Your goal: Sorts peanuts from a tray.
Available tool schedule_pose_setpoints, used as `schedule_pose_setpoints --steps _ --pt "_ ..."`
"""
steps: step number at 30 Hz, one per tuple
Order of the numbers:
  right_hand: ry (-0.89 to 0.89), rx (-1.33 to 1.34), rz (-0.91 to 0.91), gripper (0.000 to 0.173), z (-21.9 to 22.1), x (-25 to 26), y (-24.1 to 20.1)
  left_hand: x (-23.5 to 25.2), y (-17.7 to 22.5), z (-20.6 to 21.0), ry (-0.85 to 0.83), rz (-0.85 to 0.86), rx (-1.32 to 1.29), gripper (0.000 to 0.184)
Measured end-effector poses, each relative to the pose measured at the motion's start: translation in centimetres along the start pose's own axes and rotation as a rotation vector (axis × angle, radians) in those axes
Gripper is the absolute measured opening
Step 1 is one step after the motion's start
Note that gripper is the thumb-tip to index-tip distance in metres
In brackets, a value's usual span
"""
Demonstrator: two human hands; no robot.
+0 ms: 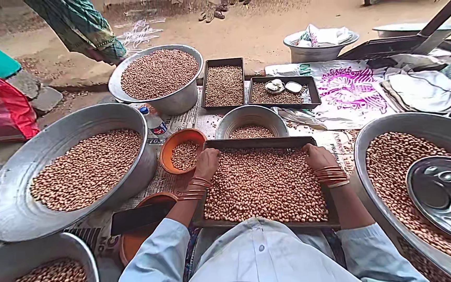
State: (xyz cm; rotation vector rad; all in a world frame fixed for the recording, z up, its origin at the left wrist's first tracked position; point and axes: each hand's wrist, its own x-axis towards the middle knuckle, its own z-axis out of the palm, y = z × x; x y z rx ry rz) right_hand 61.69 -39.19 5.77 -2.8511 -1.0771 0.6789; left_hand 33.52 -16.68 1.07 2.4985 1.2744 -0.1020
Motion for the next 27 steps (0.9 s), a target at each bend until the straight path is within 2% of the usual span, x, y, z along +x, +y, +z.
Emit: schedule_pose_setpoints --steps 4,7,9,11,14,15,17,20,22,25,27 --pt "-0.107 -0.184 0.026 0.054 2.8 -1.3 -3.3 0.6 0.1 1.9 -0.034 -0.005 0.056 0.026" --pt "-0.149 -0.17 -0.051 0.059 6.5 -3.7 -7.1 0.5 0.0 2.2 -0.023 -0.01 0.069 0.026" --pt "-0.211 -0.128 -0.201 0.062 8.1 -6.3 -9.6 0.5 0.1 2.2 -0.03 -0.013 0.082 0.027" --pt "-0.257 -0.02 -0.428 0.06 8.9 -8.2 -10.7 0.4 0.1 1.8 -0.027 -0.004 0.045 0.025" --pt "-0.16 0.273 -0.673 0.043 8.1 -7.4 -8.9 -0.1 -0.9 1.1 0.062 0.017 -0.202 0.019" --pt "-0.087 0.331 -0.67 0.034 7.0 -6.7 -7.6 -0.3 -1.3 0.7 0.091 0.019 -0.332 0.017" --pt "0.064 0.28 -0.531 0.025 4.8 -5.0 -4.5 -0.6 -1.9 0.0 0.083 -0.007 -0.596 0.014" --pt "0.082 0.083 -0.323 0.023 3.6 -2.5 -0.9 -1.2 -0.2 -0.3 0.069 0.004 -0.793 0.012" --pt "-0.002 0.012 -0.288 0.024 4.1 -1.6 -0.2 -1.8 2.7 -0.1 -0.038 0.085 -0.747 0.014" --pt "-0.082 -0.032 -0.283 0.026 4.6 -1.6 -0.3 -2.4 7.9 1.7 -0.278 0.31 -0.577 0.021" --pt "-0.078 -0.038 -0.281 0.027 4.9 -1.7 -0.5 -2.8 10.8 2.9 -0.334 0.369 -0.425 0.026"
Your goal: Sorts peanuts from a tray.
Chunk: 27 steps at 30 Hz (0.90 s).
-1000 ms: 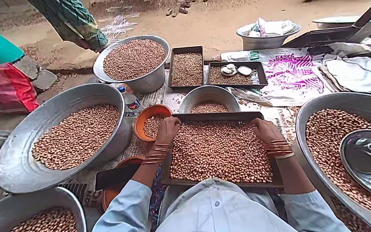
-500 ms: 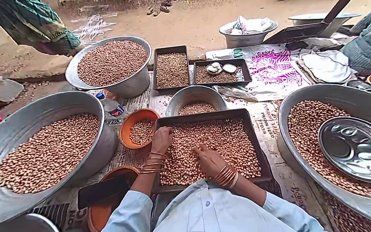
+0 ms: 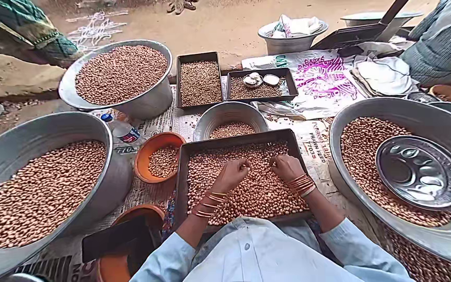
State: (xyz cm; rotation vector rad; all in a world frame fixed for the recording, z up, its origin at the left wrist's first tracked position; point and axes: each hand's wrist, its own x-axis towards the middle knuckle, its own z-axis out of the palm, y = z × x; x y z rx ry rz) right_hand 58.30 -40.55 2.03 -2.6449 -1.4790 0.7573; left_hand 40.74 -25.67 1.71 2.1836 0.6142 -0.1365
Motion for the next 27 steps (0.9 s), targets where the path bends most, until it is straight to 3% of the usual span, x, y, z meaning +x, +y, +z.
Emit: schedule_pose_setpoints --steps 7,9,14,21,27 --pt "-0.009 0.0 0.053 0.032 1.1 0.2 0.1 2.0 2.0 4.4 -0.102 -0.037 0.385 0.029" --pt "-0.017 -0.01 0.063 0.034 1.1 0.3 0.0 2.2 1.4 4.3 -0.076 -0.046 0.332 0.027" --pt "-0.02 -0.021 0.042 0.04 0.9 0.2 0.6 3.1 -0.8 1.7 0.047 -0.035 -0.086 0.02" --pt "0.021 -0.016 0.066 0.031 1.3 0.1 0.7 2.2 0.7 3.1 0.028 0.0 0.318 0.03" --pt "0.001 -0.075 0.046 0.031 1.4 -0.2 0.3 2.4 -0.3 3.5 0.088 -0.027 0.297 0.033"
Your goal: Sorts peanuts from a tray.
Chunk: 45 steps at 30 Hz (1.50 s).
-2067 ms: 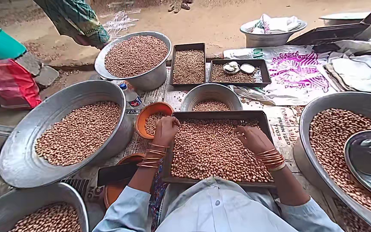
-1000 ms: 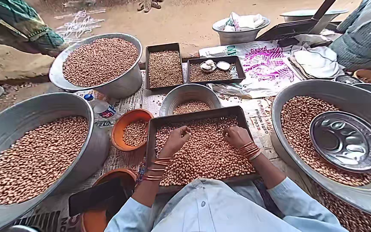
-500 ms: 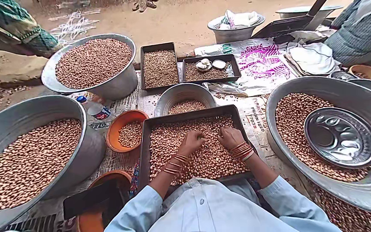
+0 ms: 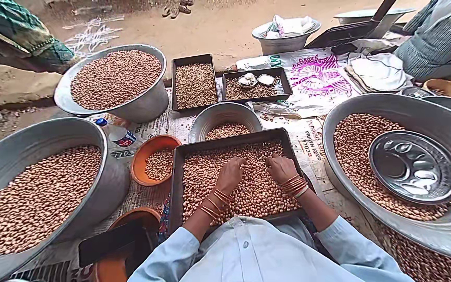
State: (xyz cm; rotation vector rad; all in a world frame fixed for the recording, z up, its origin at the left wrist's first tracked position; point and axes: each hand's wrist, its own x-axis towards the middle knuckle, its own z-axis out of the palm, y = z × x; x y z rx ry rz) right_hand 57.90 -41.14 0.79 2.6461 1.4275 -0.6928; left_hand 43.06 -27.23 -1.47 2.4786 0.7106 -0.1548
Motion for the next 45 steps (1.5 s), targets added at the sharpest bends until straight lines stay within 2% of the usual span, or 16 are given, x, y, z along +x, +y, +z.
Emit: schedule_pose_setpoints --steps 5,9,11,14,16,18,21,24,27,30,33,36,39,40,42,45 --pt "0.017 0.099 -0.039 0.035 -0.6 0.1 0.8 0.5 0.0 -0.1 -0.038 -0.02 0.019 0.028" --pt "0.459 0.736 -0.001 0.012 -2.4 -1.6 4.8 1.2 -1.7 -1.0 0.019 -0.067 -0.419 0.023" --pt "0.55 0.878 0.067 0.009 -3.2 -2.4 6.6 1.4 -1.0 -1.1 -0.001 -0.075 -0.682 0.018" --pt "0.485 0.709 0.065 0.007 -3.5 -2.7 7.3 0.6 3.8 0.4 -0.179 0.029 -0.955 0.028" --pt "0.37 0.441 0.043 0.016 -3.4 -2.1 6.4 -0.2 7.2 2.5 -0.398 0.069 -1.058 0.03" --pt "0.268 0.161 0.066 0.022 -3.1 -1.1 5.2 -0.3 8.9 4.4 -0.524 0.01 -1.093 0.029" --pt "0.255 -0.078 0.068 0.022 -1.8 0.1 4.2 1.4 7.4 5.1 -0.423 -0.195 -1.221 0.03" --pt "0.28 -0.128 0.038 0.023 -1.1 0.4 3.9 2.9 3.1 2.8 -0.183 -0.323 -1.314 0.031" --pt "0.297 -0.098 0.021 0.022 -0.9 0.5 4.2 2.8 -1.5 0.5 0.116 -0.367 -1.209 0.027" --pt "0.457 -0.065 -0.025 0.022 0.3 0.7 4.6 1.9 -4.4 -0.6 0.242 -0.339 -0.795 0.031" --pt "0.677 -0.037 -0.089 0.025 1.8 1.1 4.9 0.7 -3.1 -0.9 0.147 -0.177 -0.48 0.025" --pt "0.511 -0.057 -0.035 0.026 1.0 0.9 4.6 -0.2 -0.1 0.1 0.029 -0.002 -0.179 0.025" --pt "0.317 -0.087 0.014 0.023 -0.4 0.8 4.4 0.0 1.5 1.0 -0.102 0.04 0.035 0.03" --pt "0.231 -0.068 0.038 0.023 -1.4 0.7 4.4 0.1 1.5 1.1 -0.118 0.03 0.05 0.03" --pt "0.217 0.123 0.041 0.025 -2.9 0.6 5.4 0.3 1.0 0.4 -0.079 -0.006 -0.028 0.028" --pt "0.339 0.703 -0.036 0.013 -2.6 0.0 7.9 0.8 -1.3 -1.4 0.036 -0.088 -0.481 0.02"
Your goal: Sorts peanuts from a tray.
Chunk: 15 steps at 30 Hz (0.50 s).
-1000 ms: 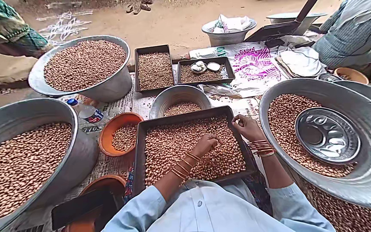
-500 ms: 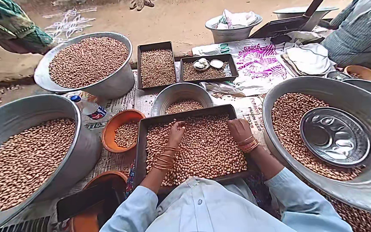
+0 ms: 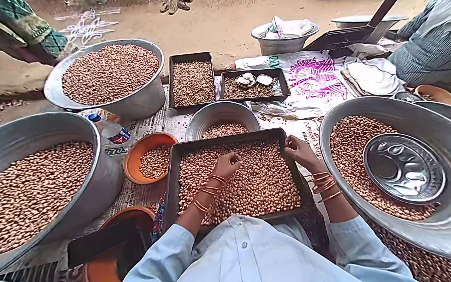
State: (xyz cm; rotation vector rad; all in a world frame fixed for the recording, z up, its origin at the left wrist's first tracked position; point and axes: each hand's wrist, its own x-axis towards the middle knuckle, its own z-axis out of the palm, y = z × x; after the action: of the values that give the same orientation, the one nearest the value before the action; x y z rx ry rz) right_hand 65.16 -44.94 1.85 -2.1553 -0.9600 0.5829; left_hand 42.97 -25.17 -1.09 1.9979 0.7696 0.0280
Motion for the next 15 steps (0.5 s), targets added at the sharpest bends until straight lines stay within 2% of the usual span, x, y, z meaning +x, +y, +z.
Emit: schedule_pose_setpoints --steps 2,4,7,10,12,15 --pt "0.009 0.122 0.027 0.012 0.1 -1.2 -0.5 0.4 -0.3 -0.7 0.018 -0.028 -0.255 0.015" --pt "-0.082 0.01 0.006 0.011 1.2 -2.2 -1.6 0.4 0.7 -0.4 -0.047 -0.015 -0.126 0.023" --pt "-0.244 -0.327 -0.072 0.022 3.3 -2.9 -3.3 -0.1 2.3 2.3 -0.148 0.123 0.234 0.027" --pt "-0.308 -0.5 -0.093 0.027 5.2 -3.0 -3.3 0.0 2.3 4.4 -0.201 0.178 0.432 0.029" --pt "-0.322 -0.545 -0.093 0.026 5.9 -3.0 -3.1 0.2 2.1 4.4 -0.198 0.177 0.434 0.027" --pt "-0.334 -0.551 -0.08 0.027 6.2 -2.8 -2.5 0.4 1.3 3.2 -0.069 0.146 0.242 0.022"
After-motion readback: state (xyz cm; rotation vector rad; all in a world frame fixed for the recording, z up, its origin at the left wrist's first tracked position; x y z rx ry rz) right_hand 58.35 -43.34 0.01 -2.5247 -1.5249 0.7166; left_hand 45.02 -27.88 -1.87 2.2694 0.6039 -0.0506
